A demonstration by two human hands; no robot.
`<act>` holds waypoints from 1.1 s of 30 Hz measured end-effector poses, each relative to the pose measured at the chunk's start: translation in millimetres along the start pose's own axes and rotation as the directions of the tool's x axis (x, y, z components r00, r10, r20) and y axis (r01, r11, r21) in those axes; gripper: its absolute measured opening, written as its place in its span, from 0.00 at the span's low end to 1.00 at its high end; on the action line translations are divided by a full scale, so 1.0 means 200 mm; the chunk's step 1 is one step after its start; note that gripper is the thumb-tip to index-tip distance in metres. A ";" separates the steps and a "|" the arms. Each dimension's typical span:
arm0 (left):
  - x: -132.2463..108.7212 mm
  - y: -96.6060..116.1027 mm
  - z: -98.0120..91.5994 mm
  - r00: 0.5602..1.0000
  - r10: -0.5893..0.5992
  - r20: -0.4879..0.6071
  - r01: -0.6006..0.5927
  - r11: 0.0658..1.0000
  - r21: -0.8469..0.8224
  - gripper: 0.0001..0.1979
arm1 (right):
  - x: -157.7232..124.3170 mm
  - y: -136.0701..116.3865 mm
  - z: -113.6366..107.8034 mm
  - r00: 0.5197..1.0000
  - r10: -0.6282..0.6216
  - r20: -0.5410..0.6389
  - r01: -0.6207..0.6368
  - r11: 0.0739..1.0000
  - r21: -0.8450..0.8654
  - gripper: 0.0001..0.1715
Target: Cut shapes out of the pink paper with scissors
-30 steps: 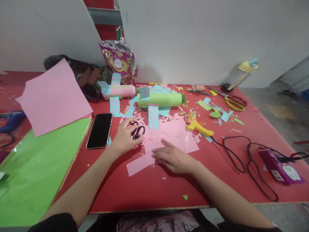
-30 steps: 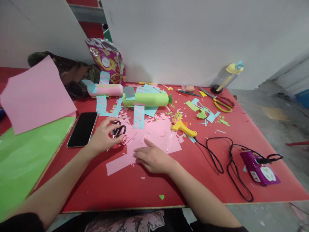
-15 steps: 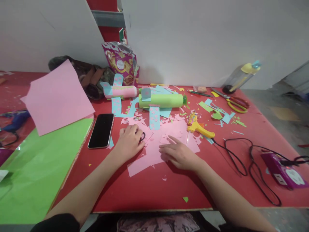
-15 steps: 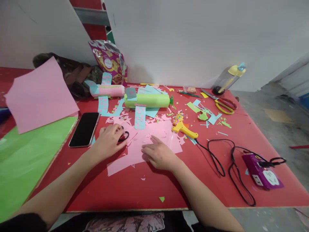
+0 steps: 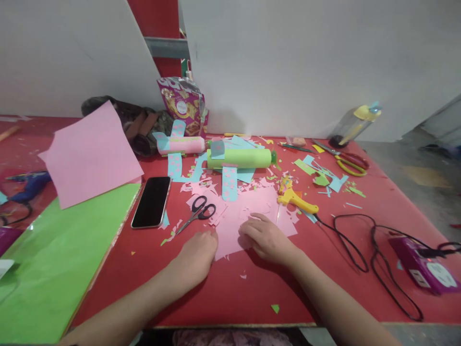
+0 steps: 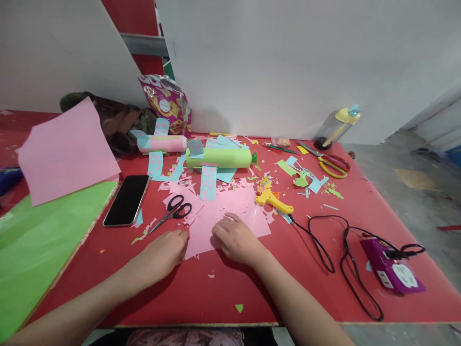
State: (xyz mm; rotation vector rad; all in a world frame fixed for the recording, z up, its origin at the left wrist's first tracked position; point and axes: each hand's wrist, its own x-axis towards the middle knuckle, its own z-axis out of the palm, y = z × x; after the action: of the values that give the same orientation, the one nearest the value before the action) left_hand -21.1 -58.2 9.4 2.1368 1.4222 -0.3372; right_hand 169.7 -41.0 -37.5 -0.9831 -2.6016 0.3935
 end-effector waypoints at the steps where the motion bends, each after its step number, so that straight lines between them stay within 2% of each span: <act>1: -0.01 0.01 -0.01 0.999 -0.014 0.031 0.013 1.000 0.028 0.11 | 0.00 0.00 0.00 1.000 0.002 0.002 -0.002 1.000 0.001 0.08; 4: -0.02 0.06 -0.03 0.995 -0.065 0.077 0.057 0.992 0.109 0.15 | 0.00 0.00 0.00 1.000 0.001 -0.001 -0.001 1.000 0.003 0.08; 8: -0.01 0.10 -0.02 0.992 -0.124 0.036 0.116 0.978 0.171 0.19 | 0.00 0.00 0.01 1.000 -0.017 -0.006 0.017 1.000 0.001 0.08; 13: 0.02 0.08 -0.02 0.994 -0.112 0.019 0.107 0.980 0.169 0.19 | 0.00 0.00 0.01 0.999 -0.033 -0.007 0.033 0.999 -0.013 0.09; 16: 0.03 0.04 -0.02 0.999 -0.049 0.013 0.046 0.984 0.171 0.17 | 0.01 0.00 0.00 0.999 -0.035 -0.022 0.035 0.999 -0.008 0.10; 19: 0.02 -0.05 -0.01 0.996 0.088 -0.025 -0.083 0.985 0.154 0.14 | 0.02 -0.01 -0.01 0.998 -0.041 -0.055 0.041 0.999 0.002 0.12; 22: 0.02 -0.14 -0.02 0.988 0.139 -0.062 -0.137 0.990 0.043 0.07 | 0.02 -0.01 -0.01 0.993 -0.027 -0.113 0.029 0.999 0.020 0.10; 26: 0.05 -0.22 -0.11 0.975 0.206 -0.082 -0.216 0.965 -0.147 0.06 | 0.01 0.00 -0.01 0.973 0.043 -0.227 -0.022 0.995 0.097 0.07; 28: 0.08 -0.22 -0.15 0.974 0.200 -0.109 -0.222 0.943 -0.247 0.08 | 0.01 0.01 -0.01 0.962 0.086 -0.257 -0.054 0.990 0.131 0.07; 31: 0.14 -0.19 -0.16 0.955 0.144 -0.260 -0.243 0.883 -0.401 0.07 | 0.02 0.02 -0.03 0.940 0.170 -0.297 -0.122 0.977 0.176 0.08; 33: 0.19 -0.16 -0.14 0.953 0.074 -0.295 -0.241 0.774 -0.585 0.05 | 0.03 0.02 -0.04 0.909 0.252 -0.331 -0.186 0.958 0.219 0.08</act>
State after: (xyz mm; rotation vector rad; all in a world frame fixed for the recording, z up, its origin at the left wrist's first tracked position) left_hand -36.2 -3.2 5.0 1.7582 1.2383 0.4447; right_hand 171.0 -32.8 -30.2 -1.1654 -2.0982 0.4537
